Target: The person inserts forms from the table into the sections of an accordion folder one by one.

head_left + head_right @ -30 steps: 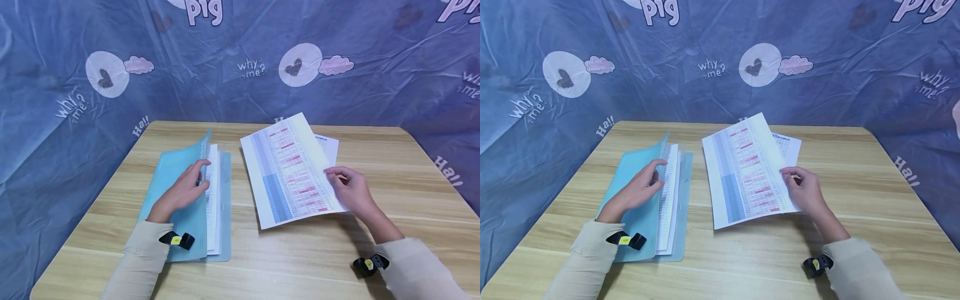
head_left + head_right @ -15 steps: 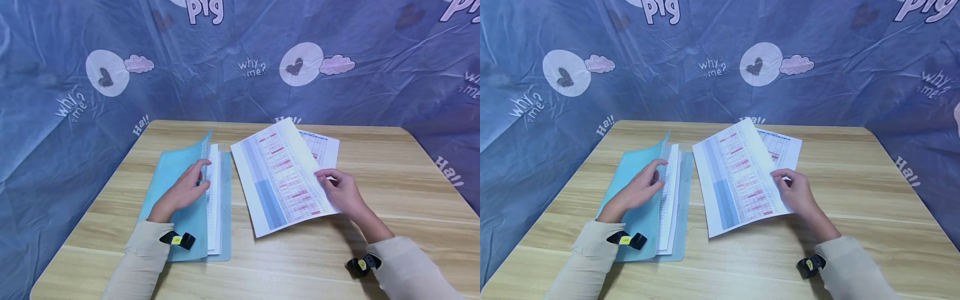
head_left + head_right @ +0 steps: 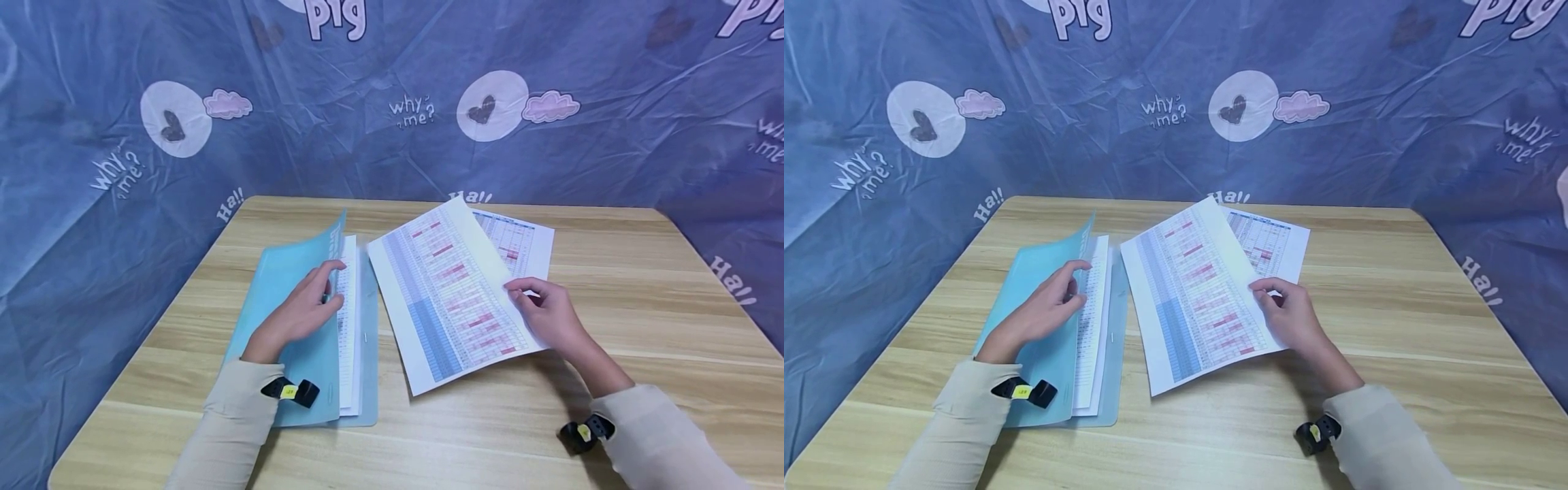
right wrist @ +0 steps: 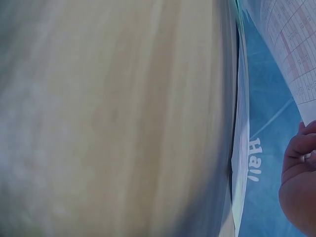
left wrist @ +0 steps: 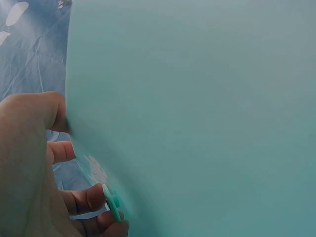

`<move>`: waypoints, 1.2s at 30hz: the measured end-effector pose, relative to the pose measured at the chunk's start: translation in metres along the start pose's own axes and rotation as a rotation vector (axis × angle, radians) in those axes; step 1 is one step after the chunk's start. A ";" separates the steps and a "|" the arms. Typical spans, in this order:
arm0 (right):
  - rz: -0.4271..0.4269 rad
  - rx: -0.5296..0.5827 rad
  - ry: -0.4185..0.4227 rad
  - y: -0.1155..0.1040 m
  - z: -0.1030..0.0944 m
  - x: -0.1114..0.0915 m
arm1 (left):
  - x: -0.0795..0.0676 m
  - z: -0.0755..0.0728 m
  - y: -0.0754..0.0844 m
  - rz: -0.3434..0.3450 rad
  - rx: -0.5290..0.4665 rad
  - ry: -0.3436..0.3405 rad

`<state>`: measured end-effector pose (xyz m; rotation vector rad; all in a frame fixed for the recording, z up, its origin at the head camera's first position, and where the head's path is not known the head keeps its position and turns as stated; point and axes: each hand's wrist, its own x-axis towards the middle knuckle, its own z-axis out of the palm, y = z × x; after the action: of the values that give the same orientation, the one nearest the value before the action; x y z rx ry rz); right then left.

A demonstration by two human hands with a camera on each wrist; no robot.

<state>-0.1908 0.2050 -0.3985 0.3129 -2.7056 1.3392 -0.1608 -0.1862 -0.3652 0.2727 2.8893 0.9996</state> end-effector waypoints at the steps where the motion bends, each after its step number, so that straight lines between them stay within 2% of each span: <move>1: 0.001 0.001 -0.004 0.000 0.000 0.000 | 0.000 0.000 0.000 0.001 0.001 0.000; 23: 0.031 0.025 -0.074 -0.006 0.004 0.002 | 0.001 0.002 0.000 -0.018 0.012 0.009; 36: 0.012 0.032 -0.052 -0.007 0.001 0.003 | 0.000 0.002 0.001 -0.026 0.014 0.003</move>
<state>-0.1925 0.1998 -0.3925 0.3392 -2.7342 1.3986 -0.1607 -0.1842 -0.3658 0.2335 2.8962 0.9767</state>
